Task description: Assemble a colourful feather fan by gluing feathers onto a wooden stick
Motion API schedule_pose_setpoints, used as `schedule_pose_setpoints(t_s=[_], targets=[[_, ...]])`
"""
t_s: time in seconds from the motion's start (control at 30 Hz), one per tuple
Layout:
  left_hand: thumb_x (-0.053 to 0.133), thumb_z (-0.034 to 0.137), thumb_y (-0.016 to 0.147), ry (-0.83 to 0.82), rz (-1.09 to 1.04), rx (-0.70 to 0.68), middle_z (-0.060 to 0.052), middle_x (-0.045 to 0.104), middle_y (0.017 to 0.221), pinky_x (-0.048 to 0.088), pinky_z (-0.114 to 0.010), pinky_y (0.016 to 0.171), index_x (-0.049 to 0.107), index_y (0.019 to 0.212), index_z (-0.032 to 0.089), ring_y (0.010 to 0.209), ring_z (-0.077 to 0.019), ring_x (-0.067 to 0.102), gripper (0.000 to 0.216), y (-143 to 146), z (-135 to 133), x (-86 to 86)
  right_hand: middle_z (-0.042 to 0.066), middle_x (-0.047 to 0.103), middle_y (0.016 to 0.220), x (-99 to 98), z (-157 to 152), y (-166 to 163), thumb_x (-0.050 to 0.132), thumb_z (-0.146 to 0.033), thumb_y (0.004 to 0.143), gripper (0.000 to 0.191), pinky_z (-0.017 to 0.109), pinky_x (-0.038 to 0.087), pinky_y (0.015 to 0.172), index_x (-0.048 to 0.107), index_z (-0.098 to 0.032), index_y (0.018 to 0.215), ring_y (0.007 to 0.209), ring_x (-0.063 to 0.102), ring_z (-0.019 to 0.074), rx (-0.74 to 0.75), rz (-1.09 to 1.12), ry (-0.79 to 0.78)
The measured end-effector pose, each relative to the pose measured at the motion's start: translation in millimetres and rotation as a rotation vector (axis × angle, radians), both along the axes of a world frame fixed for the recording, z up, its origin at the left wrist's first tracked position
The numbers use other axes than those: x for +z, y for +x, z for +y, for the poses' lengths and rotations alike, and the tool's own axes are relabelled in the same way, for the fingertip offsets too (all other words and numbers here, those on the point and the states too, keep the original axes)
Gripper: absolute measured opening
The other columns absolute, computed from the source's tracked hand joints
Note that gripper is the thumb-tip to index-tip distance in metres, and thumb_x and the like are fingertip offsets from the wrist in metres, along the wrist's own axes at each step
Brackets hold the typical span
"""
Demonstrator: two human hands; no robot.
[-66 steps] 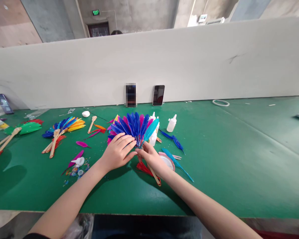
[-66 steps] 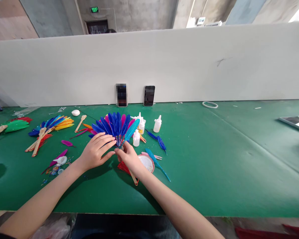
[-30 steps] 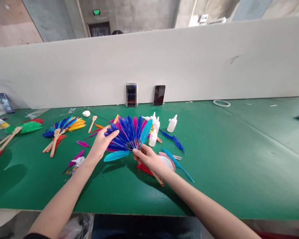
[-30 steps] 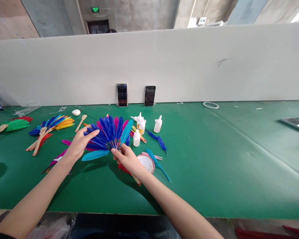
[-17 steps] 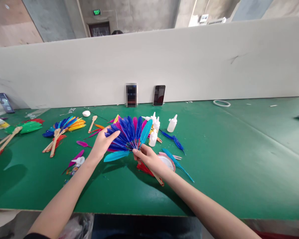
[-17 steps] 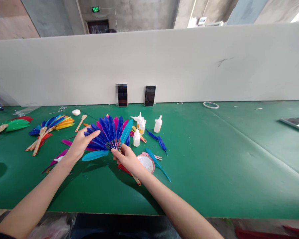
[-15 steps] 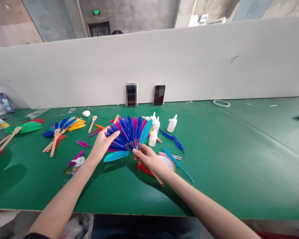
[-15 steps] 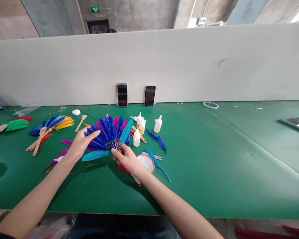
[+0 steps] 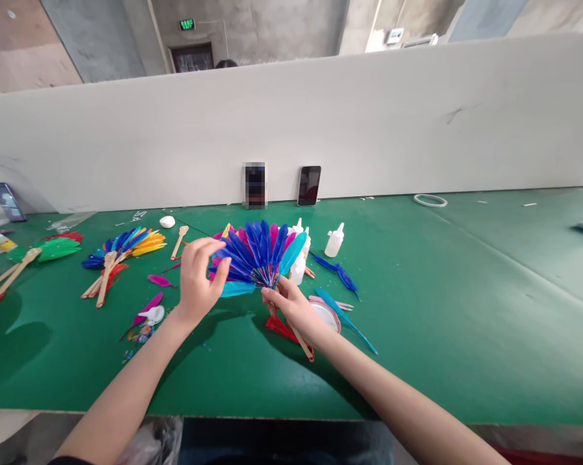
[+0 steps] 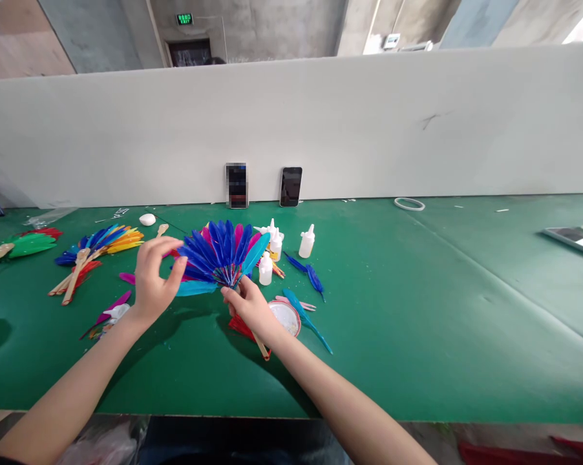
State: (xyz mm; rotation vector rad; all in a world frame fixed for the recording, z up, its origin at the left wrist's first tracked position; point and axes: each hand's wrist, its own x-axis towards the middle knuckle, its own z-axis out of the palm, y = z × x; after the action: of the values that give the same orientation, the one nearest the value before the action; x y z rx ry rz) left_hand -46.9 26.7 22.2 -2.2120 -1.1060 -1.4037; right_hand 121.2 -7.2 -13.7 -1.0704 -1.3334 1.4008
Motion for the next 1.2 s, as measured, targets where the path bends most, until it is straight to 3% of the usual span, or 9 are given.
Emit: schedule_pose_setpoints(t_s=[0.13,0.23,0.43,1.2], targets=[[0.053,0.018,0.075,0.153,0.392,-0.175,-0.007,0.062,0.086,0.045,-0.036,0.085,0.057,0.093,0.016,0.088,-0.0189,0.056,0.018,8.9,-8.0,-6.5,-0.007,0.044,0.054,-6.3,3.4,-0.1,0.050,-0.036,0.069,0.019,0.025,0.034,0.050,0.040,-0.020,0.068,0.047,0.043,0.0083,-0.047,0.031,0.016],[0.052,0.019,0.076,0.160,0.484,-0.229,-0.009,0.064,0.088,0.046,-0.035,0.085,0.058,0.094,0.012,0.089,-0.0195,0.057,0.021,16.7,-11.3,-11.8,-0.008,0.043,0.051,-10.7,4.9,-0.6,0.050,-0.037,0.069,0.019,0.026,0.034,0.051,0.042,-0.020,0.070,0.047,0.043,0.0087,-0.064,0.060,0.023],[0.049,0.021,0.079,0.132,0.516,-0.261,-0.011,0.065,0.096,0.045,-0.035,0.087,0.057,0.101,0.009,0.096,-0.0200,0.057,0.026,20.8,-10.6,-16.6,-0.008,0.043,0.052,-9.7,4.0,-0.1,0.050,-0.037,0.069,0.019,0.026,0.034,0.051,0.043,-0.020,0.072,0.048,0.043,0.0092,-0.067,0.076,0.026],[0.046,0.024,0.081,0.125,0.551,-0.204,-0.009,0.066,0.095,0.041,-0.037,0.087,0.059,0.098,0.010,0.094,-0.0198,0.058,0.025,20.8,-11.2,-18.7,-0.007,0.042,0.054,-7.3,4.0,-0.7,0.051,-0.033,0.069,0.016,0.025,0.033,0.050,0.044,-0.020,0.074,0.048,0.042,0.0090,-0.063,0.092,0.026]])
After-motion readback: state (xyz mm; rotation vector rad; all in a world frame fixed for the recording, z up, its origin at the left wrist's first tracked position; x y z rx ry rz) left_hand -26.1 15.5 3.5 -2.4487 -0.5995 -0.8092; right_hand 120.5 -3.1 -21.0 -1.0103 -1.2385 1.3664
